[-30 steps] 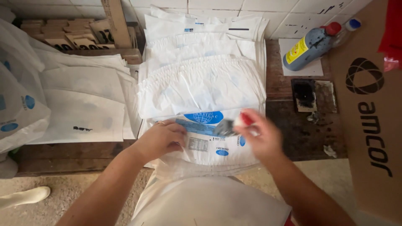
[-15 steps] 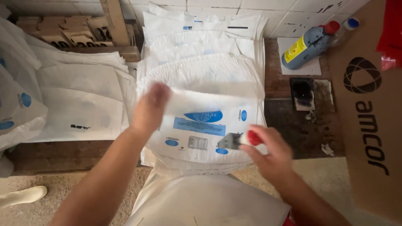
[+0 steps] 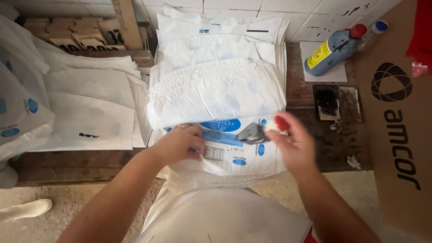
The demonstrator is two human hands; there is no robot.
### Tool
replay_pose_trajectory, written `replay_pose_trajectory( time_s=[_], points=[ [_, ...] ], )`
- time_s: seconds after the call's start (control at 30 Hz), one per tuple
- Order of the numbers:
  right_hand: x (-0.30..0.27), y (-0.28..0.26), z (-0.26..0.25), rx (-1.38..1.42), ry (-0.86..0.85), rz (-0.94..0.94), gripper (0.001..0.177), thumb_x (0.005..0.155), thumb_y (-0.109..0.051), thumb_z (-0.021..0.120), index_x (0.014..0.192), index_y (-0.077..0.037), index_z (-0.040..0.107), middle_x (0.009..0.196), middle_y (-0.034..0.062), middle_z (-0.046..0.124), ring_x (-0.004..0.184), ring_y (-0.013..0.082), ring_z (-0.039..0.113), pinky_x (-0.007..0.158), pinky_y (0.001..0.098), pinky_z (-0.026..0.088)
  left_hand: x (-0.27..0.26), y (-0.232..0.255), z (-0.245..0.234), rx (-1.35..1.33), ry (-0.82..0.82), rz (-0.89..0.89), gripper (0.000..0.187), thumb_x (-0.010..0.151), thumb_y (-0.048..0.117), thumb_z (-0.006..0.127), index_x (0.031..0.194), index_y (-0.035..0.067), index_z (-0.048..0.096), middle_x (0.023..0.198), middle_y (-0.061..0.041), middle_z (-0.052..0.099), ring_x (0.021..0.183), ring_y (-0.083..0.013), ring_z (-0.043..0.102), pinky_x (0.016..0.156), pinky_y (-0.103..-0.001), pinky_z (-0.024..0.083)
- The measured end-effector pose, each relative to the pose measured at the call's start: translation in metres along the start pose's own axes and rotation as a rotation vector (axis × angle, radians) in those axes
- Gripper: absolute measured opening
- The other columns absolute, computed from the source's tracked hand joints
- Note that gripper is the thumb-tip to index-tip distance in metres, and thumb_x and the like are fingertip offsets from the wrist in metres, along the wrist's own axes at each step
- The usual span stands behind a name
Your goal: Stamping white plastic bags for cream cheese packaging using a hand stamp and placing them in a box.
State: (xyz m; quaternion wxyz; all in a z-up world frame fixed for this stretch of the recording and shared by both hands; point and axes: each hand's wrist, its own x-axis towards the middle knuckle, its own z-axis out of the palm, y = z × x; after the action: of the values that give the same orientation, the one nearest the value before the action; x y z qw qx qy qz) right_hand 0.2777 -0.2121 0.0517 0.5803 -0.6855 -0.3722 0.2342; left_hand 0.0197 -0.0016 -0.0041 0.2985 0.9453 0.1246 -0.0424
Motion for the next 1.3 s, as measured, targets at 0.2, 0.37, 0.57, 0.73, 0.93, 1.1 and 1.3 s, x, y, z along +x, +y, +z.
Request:
replay_pose_trajectory(
  time_s=[0.2,0.37,0.57,0.73,0.93,1.1,1.3],
  points=[
    [-0.003,-0.025,-0.033,-0.017,0.130,-0.229,0.048,0.088,0.004,0.074,0.134,0.008,0.060,0.111,0.0172,0.064,0.100,0.0178,0.062,0.094,0.0326,0.056,0.003,0.003,-0.016,-0.152,0.003,-0.063,0.013,0.093,0.034,0.072,0.098,0.024,0.079,0.097,0.002,0.073,0.098,-0.0258,0.071,0.095,-0.040,0.053],
    [-0.035,-0.025,-0.025,-0.258,0.016,-0.255,0.055,0.076,-0.010,0.086,0.126,0.004,0.069,0.107,0.0177,0.070,0.097,0.0288,0.073,0.087,0.0381,0.058,0.005,-0.009,-0.009,-0.391,0.452,-0.356,0.026,0.102,0.036,0.055,0.110,0.018,0.072,0.101,-0.009,0.075,0.095,-0.0315,0.073,0.091,-0.043,0.056],
    [-0.023,0.003,0.029,-0.422,0.010,-0.486,0.046,0.075,-0.024,0.091,0.116,-0.008,0.077,0.093,0.0044,0.073,0.081,0.0175,0.072,0.080,0.0276,0.059,0.003,0.051,-0.057,0.105,1.153,-0.046,0.037,0.084,0.014,0.088,0.113,0.006,0.067,0.109,-0.010,0.070,0.099,-0.0307,0.070,0.090,-0.040,0.055],
    [0.001,-0.008,0.010,-0.183,0.220,-0.392,0.047,0.087,-0.004,0.079,0.131,0.003,0.063,0.120,0.0185,0.067,0.103,0.0267,0.069,0.091,0.0356,0.058,0.020,0.048,0.033,0.123,0.370,0.156,0.028,0.074,0.030,0.082,0.098,0.019,0.074,0.103,-0.002,0.072,0.093,-0.0286,0.069,0.077,-0.041,0.058],
    [0.022,-0.006,-0.017,-0.095,0.244,-0.421,0.043,0.101,0.000,0.065,0.140,0.008,0.050,0.127,0.0167,0.053,0.112,0.0243,0.062,0.101,0.0355,0.054,0.034,0.094,0.050,0.086,-0.050,0.218,0.072,0.081,0.039,0.075,0.146,0.017,0.054,0.150,-0.007,0.055,0.137,-0.0350,0.051,0.102,-0.054,0.047],
    [0.005,-0.012,0.012,-0.366,0.058,-0.260,0.050,0.089,-0.013,0.079,0.134,-0.004,0.060,0.131,0.0136,0.065,0.113,0.0229,0.066,0.096,0.0290,0.057,0.043,0.088,0.081,-0.243,-0.202,0.534,0.072,0.090,0.016,0.052,0.160,0.009,0.032,0.169,-0.015,0.029,0.158,-0.0312,0.021,0.128,-0.049,0.009],
    [-0.021,0.036,0.043,-0.723,-0.188,-0.577,0.041,0.093,-0.038,0.076,0.126,-0.015,0.066,0.099,0.0034,0.071,0.088,0.0225,0.065,0.066,0.0317,0.054,0.040,0.097,0.071,-0.368,-0.179,0.522,0.048,0.097,0.011,0.053,0.145,0.015,0.055,0.158,-0.023,0.045,0.145,-0.0425,0.043,0.122,-0.052,0.029]
  ],
)
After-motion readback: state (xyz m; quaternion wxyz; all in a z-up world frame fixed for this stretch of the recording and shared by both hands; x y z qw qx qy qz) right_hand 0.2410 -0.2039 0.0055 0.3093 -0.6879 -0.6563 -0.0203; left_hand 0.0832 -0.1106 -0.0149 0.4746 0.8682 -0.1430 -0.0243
